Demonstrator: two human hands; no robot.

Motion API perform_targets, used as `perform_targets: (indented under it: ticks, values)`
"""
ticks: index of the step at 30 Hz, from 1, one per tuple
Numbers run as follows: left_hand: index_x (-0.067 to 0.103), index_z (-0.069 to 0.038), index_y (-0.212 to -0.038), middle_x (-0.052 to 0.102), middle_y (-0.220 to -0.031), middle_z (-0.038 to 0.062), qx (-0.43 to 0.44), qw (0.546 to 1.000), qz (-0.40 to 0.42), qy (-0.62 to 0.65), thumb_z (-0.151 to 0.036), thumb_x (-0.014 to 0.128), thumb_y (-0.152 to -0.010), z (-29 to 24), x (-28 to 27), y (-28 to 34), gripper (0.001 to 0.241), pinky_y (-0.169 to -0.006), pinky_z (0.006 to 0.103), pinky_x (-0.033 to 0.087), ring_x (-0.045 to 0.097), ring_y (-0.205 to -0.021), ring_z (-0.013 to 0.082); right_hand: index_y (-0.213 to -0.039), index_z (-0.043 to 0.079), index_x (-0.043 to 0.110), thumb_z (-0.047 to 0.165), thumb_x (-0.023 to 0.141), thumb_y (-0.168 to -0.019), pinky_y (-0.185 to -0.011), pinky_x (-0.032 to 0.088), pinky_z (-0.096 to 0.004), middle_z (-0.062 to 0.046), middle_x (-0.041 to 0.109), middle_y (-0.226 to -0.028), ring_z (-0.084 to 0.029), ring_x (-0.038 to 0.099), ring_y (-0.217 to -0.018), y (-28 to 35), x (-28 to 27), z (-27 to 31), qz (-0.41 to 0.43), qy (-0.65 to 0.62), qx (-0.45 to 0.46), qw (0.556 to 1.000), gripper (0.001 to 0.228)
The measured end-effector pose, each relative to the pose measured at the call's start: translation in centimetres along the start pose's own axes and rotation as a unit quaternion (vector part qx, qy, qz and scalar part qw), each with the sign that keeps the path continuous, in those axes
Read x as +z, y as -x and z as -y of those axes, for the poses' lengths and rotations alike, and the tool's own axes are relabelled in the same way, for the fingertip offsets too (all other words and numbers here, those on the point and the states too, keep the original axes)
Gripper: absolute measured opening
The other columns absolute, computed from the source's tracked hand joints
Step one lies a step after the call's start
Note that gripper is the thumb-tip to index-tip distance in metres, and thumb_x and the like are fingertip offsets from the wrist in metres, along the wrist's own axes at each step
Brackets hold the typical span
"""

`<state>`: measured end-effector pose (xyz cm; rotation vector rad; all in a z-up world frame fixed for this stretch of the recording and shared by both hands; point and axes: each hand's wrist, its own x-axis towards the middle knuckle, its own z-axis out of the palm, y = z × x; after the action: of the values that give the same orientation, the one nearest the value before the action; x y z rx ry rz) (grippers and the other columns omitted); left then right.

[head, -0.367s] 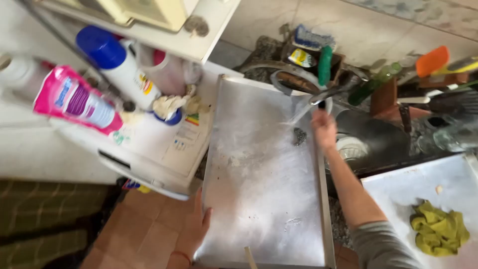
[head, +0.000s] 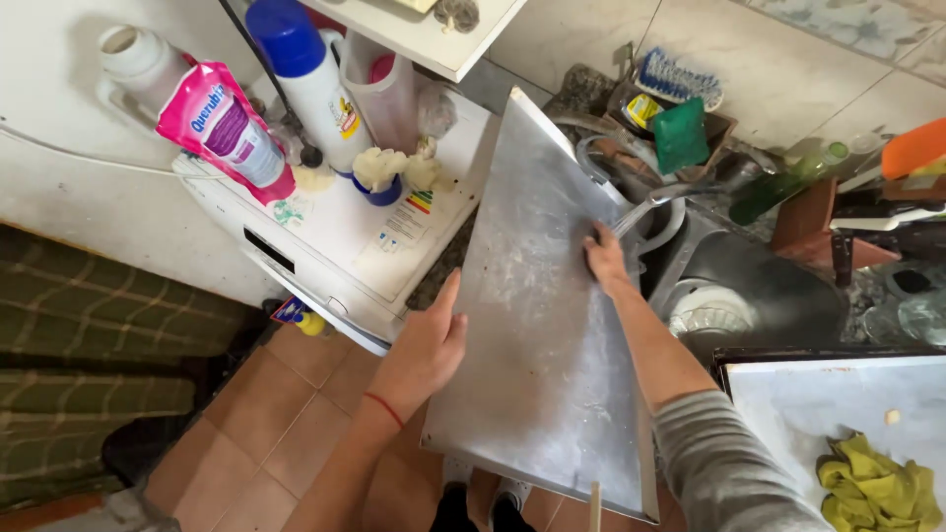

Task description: Cleaning a metal baking tray with a yellow cloth in a kitchen.

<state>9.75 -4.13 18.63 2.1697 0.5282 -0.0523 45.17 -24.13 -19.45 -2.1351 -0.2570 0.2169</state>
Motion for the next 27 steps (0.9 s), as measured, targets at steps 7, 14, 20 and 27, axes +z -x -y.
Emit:
perform_targets:
  ticks: [7, 14, 20, 27]
  values:
    - [0.022, 0.009, -0.152, 0.038, -0.15, 0.032, 0.117, 0.985, -0.01, 0.124, -0.03, 0.057, -0.098, 1.7, 3.2, -4.8, 0.075, -0.114, 0.043, 0.031, 0.038, -0.142, 0.0411, -0.156, 0.005, 0.04, 0.024, 0.051, -0.106, -0.121, 0.033, -0.04, -0.02, 0.044, -0.157, -0.033, 0.042, -0.146, 13.3, -2.9, 27.5, 0.137, -0.09, -0.26, 0.952, 0.054]
    - [0.016, 0.012, -0.157, 0.016, -0.168, 0.029, 0.129, 0.977, -0.001, 0.169, -0.039, 0.055, -0.1, -1.3, 3.4, -5.3, 0.086, -0.126, 0.0389, 0.016, 0.015, -0.159, 0.0353, -0.157, 0.009, 0.04, 0.029, 0.043, -0.11, -0.122, 0.031, -0.042, -0.017, 0.046, -0.16, -0.034, 0.042, -0.148, 0.8, -1.0, 11.3, 0.071, -0.074, -0.219, 0.97, 0.051]
    - [0.006, 0.012, -0.158, 0.012, -0.17, 0.026, 0.114, 0.962, 0.026, 0.247, -0.034, 0.058, -0.101, -3.6, 2.3, -5.3, 0.09, -0.126, 0.0374, 0.013, 0.01, -0.16, 0.0314, -0.149, 0.013, 0.048, 0.04, 0.043, -0.103, -0.113, 0.038, -0.041, -0.015, 0.053, -0.149, -0.034, 0.05, -0.137, -10.1, 3.5, -8.2, -0.011, -0.032, 0.127, 0.991, 0.053]
    - [0.007, 0.006, -0.16, 0.032, -0.165, 0.017, 0.074, 0.87, 0.048, 0.486, -0.027, 0.056, -0.1, -0.7, 6.4, -11.3, 0.085, -0.12, 0.0326, 0.026, 0.033, -0.148, 0.0212, -0.152, 0.006, 0.046, 0.044, 0.042, -0.106, -0.122, 0.025, -0.036, -0.015, 0.046, -0.158, -0.028, 0.038, -0.149, -0.4, -0.6, 12.4, 0.042, -0.126, -0.071, 0.989, 0.06]
